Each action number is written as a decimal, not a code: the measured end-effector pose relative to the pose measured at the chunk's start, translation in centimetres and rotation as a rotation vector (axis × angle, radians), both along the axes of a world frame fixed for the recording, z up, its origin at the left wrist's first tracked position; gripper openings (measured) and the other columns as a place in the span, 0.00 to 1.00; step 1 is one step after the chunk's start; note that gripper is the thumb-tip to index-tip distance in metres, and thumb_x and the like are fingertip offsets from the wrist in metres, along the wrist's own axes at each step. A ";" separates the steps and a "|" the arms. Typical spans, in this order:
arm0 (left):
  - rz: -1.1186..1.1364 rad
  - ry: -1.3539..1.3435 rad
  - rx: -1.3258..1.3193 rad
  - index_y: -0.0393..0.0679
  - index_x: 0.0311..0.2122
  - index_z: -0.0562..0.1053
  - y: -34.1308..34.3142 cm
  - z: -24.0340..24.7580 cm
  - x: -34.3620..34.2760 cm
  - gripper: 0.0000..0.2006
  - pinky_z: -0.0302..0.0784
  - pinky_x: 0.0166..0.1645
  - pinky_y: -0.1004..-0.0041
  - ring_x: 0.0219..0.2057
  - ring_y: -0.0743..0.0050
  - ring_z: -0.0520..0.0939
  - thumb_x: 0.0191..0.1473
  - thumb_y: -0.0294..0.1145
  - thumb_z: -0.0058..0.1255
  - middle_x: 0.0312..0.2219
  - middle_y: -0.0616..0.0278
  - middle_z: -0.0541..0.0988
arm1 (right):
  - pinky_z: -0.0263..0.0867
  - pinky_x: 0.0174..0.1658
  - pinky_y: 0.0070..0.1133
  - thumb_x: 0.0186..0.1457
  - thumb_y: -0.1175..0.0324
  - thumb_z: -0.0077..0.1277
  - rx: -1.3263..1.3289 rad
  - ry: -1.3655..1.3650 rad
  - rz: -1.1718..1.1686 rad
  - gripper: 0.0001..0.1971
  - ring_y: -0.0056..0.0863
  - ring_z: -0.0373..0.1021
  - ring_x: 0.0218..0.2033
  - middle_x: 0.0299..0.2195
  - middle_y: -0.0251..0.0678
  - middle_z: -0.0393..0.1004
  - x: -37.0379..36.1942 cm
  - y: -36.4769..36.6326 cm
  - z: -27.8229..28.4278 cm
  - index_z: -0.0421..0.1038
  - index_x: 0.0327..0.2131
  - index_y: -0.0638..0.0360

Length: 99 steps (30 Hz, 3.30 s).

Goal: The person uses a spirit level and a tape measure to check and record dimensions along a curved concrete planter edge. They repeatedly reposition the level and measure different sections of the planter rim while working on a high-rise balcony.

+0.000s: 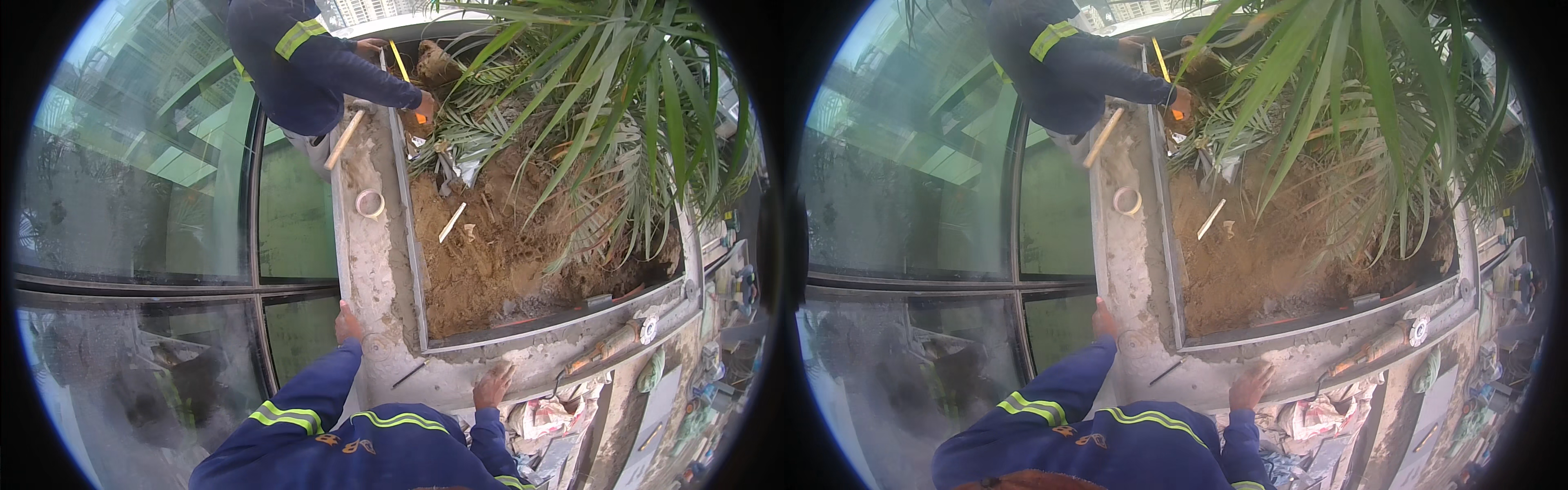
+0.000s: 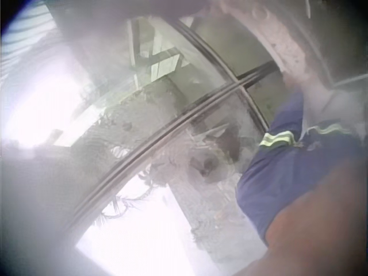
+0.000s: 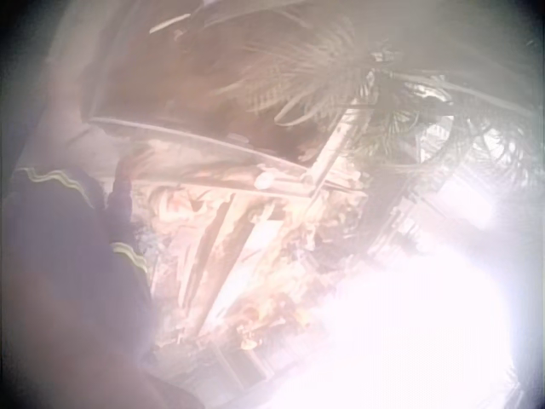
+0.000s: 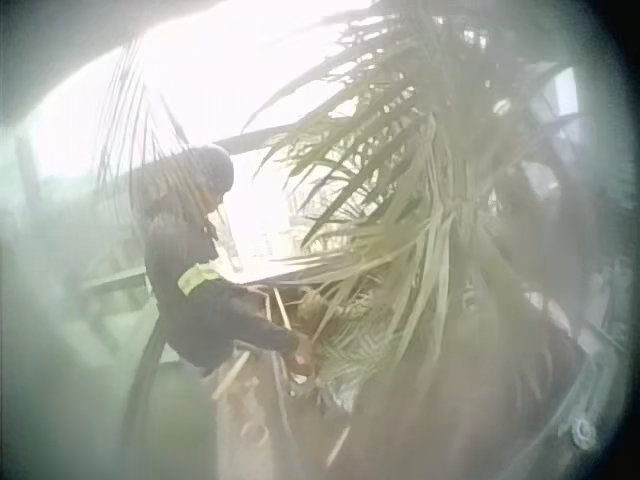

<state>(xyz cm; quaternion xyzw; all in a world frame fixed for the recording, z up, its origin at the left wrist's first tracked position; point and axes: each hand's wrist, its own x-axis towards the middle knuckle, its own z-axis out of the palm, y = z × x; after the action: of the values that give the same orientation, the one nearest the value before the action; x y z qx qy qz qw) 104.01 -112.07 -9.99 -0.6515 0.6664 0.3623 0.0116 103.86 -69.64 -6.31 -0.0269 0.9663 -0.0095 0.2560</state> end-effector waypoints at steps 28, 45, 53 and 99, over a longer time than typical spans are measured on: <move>-0.037 0.068 -0.044 0.43 0.54 0.78 1.6 3.8 -0.9 0.41 0.69 0.59 0.51 0.54 0.39 0.78 0.64 0.69 0.25 0.50 0.45 0.81 | 0.43 0.72 0.46 0.58 0.51 0.54 0.033 -0.013 -0.026 0.37 0.61 0.37 0.73 0.70 0.61 0.47 0.0 0.5 -1.3 0.62 0.64 0.69; -0.012 0.011 -0.025 0.45 0.54 0.78 1.4 3.4 -1.1 0.41 0.70 0.59 0.50 0.54 0.39 0.78 0.63 0.71 0.26 0.50 0.46 0.81 | 0.45 0.71 0.46 0.63 0.50 0.46 0.080 -0.050 0.016 0.36 0.62 0.39 0.72 0.70 0.61 0.48 -0.6 -0.2 0.4 0.62 0.64 0.71; 0.006 0.014 -0.027 0.47 0.54 0.79 1.5 3.2 -1.1 0.40 0.70 0.58 0.50 0.53 0.39 0.78 0.63 0.71 0.27 0.50 0.47 0.81 | 0.43 0.72 0.45 0.63 0.50 0.47 0.058 -0.041 -0.006 0.35 0.62 0.38 0.72 0.70 0.61 0.49 -0.7 -0.6 1.1 0.62 0.64 0.69; 0.025 -0.022 -0.003 0.47 0.55 0.78 1.4 3.8 -1.3 0.40 0.68 0.60 0.51 0.55 0.42 0.78 0.63 0.71 0.26 0.51 0.48 0.81 | 0.32 0.75 0.43 0.51 0.45 0.61 0.131 0.005 0.031 0.47 0.59 0.38 0.73 0.70 0.54 0.52 0.1 0.7 -3.2 0.59 0.66 0.70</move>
<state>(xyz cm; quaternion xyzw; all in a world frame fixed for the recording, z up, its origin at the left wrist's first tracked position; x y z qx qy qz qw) 102.74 -110.68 -6.21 -0.6636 0.6588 0.3543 0.0132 103.99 -68.95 -9.47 -0.0250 0.9649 0.0579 0.2549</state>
